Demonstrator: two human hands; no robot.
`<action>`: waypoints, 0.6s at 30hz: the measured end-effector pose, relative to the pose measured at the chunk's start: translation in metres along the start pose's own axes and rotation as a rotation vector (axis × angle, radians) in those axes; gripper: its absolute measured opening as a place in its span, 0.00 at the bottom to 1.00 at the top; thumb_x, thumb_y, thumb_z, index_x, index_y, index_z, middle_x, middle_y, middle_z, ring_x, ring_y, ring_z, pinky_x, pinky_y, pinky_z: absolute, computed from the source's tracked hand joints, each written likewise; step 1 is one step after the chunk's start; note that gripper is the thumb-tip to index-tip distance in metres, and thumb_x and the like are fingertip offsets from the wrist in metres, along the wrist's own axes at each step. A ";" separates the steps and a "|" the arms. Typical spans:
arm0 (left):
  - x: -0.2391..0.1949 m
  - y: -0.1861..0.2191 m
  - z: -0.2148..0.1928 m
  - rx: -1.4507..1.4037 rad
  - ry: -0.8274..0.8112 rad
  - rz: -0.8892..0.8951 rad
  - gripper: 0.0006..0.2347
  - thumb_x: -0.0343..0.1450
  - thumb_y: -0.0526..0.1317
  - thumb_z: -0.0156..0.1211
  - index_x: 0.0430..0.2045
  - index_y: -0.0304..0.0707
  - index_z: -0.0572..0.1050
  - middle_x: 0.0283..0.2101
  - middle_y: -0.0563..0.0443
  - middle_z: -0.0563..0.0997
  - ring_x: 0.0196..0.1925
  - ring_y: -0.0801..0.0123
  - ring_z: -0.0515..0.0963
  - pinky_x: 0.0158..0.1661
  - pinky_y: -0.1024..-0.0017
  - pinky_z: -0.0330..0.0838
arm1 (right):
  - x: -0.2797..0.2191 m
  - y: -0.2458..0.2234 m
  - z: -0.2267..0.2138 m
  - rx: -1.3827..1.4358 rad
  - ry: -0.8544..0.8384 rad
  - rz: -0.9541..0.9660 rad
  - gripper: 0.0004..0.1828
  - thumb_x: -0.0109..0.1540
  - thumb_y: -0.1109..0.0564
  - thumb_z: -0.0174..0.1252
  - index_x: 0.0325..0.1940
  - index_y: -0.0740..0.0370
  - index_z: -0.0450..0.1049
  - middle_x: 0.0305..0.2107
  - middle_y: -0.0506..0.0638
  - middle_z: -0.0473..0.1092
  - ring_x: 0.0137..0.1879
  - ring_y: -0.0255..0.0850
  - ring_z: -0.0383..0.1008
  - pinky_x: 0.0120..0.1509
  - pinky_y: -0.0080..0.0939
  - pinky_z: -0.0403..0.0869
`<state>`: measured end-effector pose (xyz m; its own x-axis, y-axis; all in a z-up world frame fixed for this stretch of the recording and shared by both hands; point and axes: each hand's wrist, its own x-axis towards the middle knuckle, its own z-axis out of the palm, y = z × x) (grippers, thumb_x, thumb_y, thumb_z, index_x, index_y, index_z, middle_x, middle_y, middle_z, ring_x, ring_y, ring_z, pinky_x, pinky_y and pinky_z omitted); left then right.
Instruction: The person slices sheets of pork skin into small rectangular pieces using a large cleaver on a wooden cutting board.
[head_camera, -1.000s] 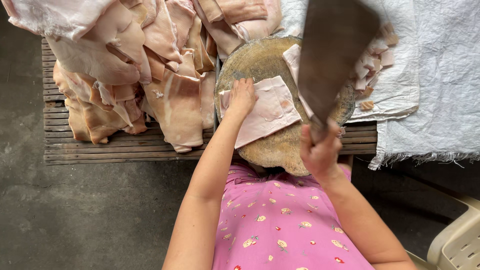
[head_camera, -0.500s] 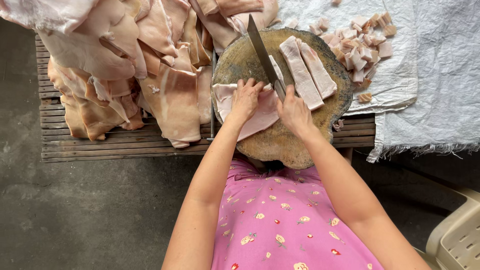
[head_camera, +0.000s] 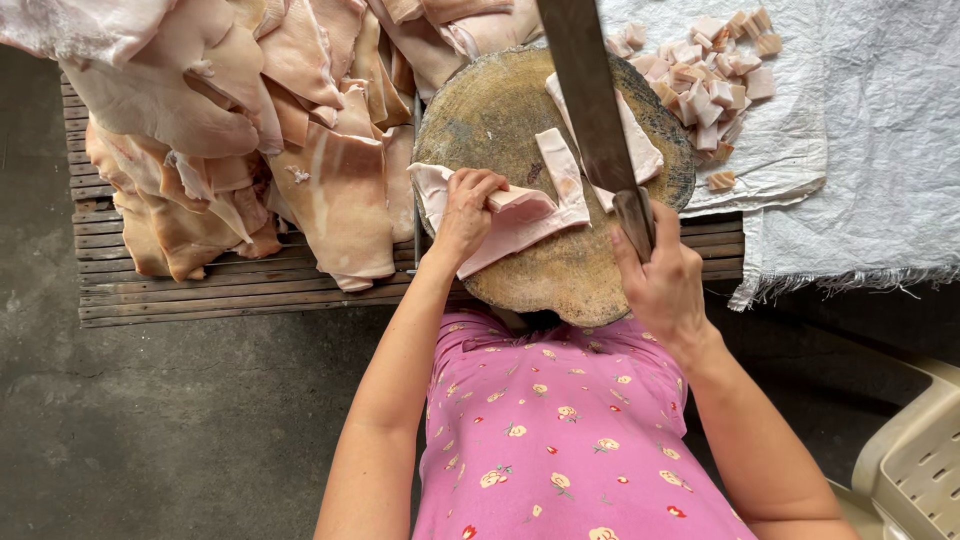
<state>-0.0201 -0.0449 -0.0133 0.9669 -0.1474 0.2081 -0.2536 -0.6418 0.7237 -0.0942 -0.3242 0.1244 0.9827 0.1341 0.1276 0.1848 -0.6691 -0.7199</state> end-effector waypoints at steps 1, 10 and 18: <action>0.001 0.002 0.000 -0.004 0.002 -0.005 0.16 0.63 0.21 0.55 0.41 0.39 0.79 0.53 0.48 0.79 0.62 0.48 0.68 0.64 0.57 0.65 | -0.010 -0.002 0.003 -0.007 0.050 -0.015 0.23 0.73 0.48 0.52 0.62 0.67 0.58 0.26 0.57 0.75 0.28 0.49 0.80 0.30 0.48 0.78; 0.001 0.010 -0.017 -0.056 -0.026 -0.042 0.17 0.68 0.25 0.54 0.50 0.40 0.78 0.55 0.48 0.79 0.63 0.52 0.69 0.65 0.59 0.65 | -0.037 0.037 0.070 -0.329 -0.275 0.240 0.21 0.70 0.47 0.51 0.59 0.63 0.59 0.25 0.70 0.75 0.33 0.67 0.79 0.37 0.64 0.77; 0.056 0.016 -0.007 0.020 -0.294 -0.330 0.12 0.77 0.35 0.53 0.53 0.47 0.76 0.52 0.52 0.82 0.51 0.57 0.73 0.58 0.60 0.68 | -0.034 0.052 0.022 -0.078 -0.176 0.397 0.25 0.67 0.46 0.54 0.62 0.65 0.65 0.23 0.68 0.75 0.34 0.64 0.79 0.39 0.60 0.75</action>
<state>0.0294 -0.0577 0.0146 0.9634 -0.1380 -0.2297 0.0675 -0.7045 0.7065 -0.1181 -0.3472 0.0673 0.9621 -0.0265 -0.2714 -0.1997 -0.7460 -0.6352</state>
